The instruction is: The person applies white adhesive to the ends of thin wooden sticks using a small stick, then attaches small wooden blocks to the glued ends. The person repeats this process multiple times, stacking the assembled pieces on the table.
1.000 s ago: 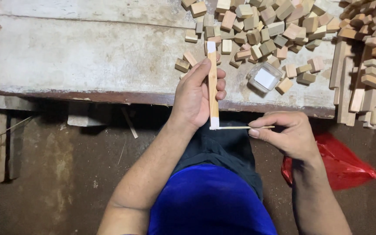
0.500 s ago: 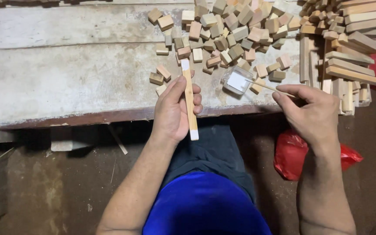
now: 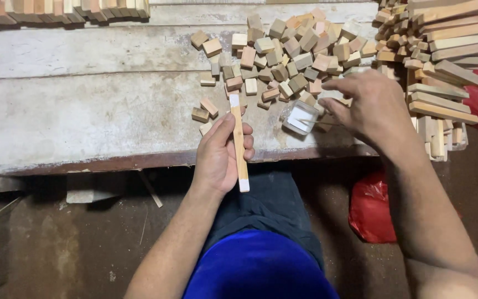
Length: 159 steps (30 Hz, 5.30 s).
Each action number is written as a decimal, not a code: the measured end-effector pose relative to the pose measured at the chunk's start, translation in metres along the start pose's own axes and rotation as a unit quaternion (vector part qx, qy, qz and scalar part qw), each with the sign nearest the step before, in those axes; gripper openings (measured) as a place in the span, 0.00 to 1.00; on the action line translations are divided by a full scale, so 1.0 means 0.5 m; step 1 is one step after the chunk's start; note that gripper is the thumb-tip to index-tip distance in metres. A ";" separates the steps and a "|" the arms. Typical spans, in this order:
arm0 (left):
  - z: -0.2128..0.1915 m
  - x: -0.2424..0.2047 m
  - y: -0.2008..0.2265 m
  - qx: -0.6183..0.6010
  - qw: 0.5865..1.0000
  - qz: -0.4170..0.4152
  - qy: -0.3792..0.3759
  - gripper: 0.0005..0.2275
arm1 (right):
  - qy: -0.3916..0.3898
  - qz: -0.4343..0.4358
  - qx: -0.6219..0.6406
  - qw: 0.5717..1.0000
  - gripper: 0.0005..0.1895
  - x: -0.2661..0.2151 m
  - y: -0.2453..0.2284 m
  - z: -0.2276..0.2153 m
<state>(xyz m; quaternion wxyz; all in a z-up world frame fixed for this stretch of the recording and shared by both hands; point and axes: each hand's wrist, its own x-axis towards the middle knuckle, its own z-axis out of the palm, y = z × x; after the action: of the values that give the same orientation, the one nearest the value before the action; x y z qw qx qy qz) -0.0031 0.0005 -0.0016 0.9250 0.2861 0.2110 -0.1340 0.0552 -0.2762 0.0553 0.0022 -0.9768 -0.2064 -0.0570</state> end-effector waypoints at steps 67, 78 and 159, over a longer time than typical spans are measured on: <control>0.018 -0.120 -0.014 0.560 0.690 0.431 -0.157 0.18 | 0.029 0.062 0.652 0.756 0.21 -0.106 -0.172 0.061; 0.019 -0.115 -0.024 0.541 0.702 0.436 -0.155 0.16 | 0.035 0.029 0.628 0.777 0.20 -0.100 -0.170 0.056; -0.068 -0.076 -0.069 -0.028 0.977 0.168 -0.126 0.17 | -0.211 0.014 0.641 0.738 0.08 -0.052 -0.257 0.081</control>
<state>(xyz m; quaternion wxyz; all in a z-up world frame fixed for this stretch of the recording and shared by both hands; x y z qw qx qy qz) -0.0597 -0.0023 -0.0255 0.9610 0.2727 0.0453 -0.0055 -0.0156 -0.1681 0.0097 0.5849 -0.7341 -0.1758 0.2968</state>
